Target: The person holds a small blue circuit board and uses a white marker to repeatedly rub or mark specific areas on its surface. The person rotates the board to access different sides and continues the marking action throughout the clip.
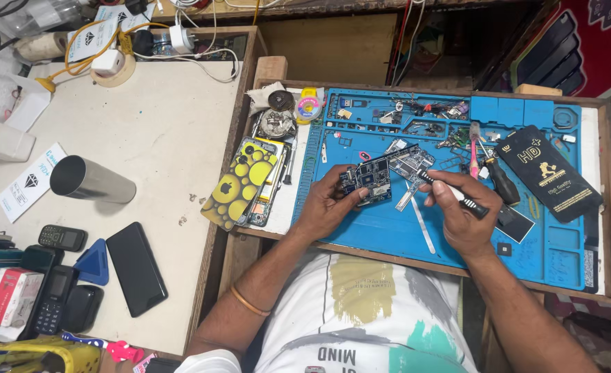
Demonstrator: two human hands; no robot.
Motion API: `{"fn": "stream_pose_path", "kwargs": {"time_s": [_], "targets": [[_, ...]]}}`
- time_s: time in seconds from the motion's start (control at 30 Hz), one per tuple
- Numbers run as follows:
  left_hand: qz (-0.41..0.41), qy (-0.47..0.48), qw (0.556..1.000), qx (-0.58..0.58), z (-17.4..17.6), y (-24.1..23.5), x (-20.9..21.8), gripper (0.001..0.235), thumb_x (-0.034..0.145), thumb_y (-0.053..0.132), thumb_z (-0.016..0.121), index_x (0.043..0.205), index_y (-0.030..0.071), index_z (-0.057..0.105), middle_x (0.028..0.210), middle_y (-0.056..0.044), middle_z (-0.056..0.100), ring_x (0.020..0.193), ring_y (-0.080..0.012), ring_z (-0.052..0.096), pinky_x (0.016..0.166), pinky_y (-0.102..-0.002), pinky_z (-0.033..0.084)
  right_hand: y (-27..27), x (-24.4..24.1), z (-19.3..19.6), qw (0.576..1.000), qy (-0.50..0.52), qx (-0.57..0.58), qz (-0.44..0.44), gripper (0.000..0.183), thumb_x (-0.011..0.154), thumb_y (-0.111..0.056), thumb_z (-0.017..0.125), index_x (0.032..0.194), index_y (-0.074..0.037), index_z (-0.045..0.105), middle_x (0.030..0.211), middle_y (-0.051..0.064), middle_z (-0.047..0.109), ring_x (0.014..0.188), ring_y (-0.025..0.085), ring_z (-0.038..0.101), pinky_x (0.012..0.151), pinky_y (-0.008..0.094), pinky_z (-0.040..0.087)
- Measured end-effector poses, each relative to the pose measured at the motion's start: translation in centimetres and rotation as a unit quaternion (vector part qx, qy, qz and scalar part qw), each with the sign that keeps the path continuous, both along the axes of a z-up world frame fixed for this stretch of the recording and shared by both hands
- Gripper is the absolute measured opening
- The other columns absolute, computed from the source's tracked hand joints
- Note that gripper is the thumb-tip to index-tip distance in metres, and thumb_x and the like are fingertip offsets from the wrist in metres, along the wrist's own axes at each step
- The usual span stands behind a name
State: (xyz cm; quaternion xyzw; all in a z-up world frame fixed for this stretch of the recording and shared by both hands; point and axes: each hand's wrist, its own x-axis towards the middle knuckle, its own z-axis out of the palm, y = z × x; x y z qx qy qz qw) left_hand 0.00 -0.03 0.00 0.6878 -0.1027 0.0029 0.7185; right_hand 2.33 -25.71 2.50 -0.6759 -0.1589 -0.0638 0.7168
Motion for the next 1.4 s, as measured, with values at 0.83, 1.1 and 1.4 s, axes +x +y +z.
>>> {"fn": "stream_pose_path", "kwargs": {"time_s": [0.83, 1.1, 1.4], "targets": [[0.008, 0.024, 1.0, -0.008, -0.09, 0.1, 0.02, 0.04, 0.101, 0.011, 0.07, 0.136, 0.003, 0.054, 0.097, -0.003, 0.073, 0.083, -0.0039, 0.067, 0.07, -0.021, 0.058, 0.04, -0.02, -0.22, 1.0, 0.002, 0.007, 0.008, 0.022, 0.105, -0.01, 0.065, 0.118, 0.008, 0.069, 0.101, 0.018, 0.073, 0.085, 0.018, 0.072, 0.072, 0.027, 0.058], [0.014, 0.02, 0.999, -0.036, -0.16, 0.05, -0.12, 0.04, 0.099, 0.01, 0.07, 0.136, 0.003, 0.056, 0.101, -0.004, 0.073, 0.085, -0.0052, 0.067, 0.069, -0.022, 0.059, -0.42, 0.44, 0.32, 0.998, 0.01, -0.021, -0.062, 0.021, 0.106, -0.008, 0.064, 0.118, 0.007, 0.07, 0.097, 0.016, 0.074, 0.08, 0.016, 0.069, 0.074, 0.027, 0.056], [0.022, 0.044, 0.998, -0.031, -0.45, 0.12, 0.2, 0.043, 0.098, 0.009, 0.07, 0.138, 0.004, 0.053, 0.099, -0.003, 0.072, 0.083, -0.0034, 0.067, 0.068, -0.021, 0.06, -0.19, 0.71, 0.27, 0.998, -0.004, -0.02, -0.053, 0.022, 0.106, -0.01, 0.065, 0.119, 0.007, 0.07, 0.099, 0.015, 0.074, 0.08, 0.014, 0.067, 0.074, 0.026, 0.056]]}}
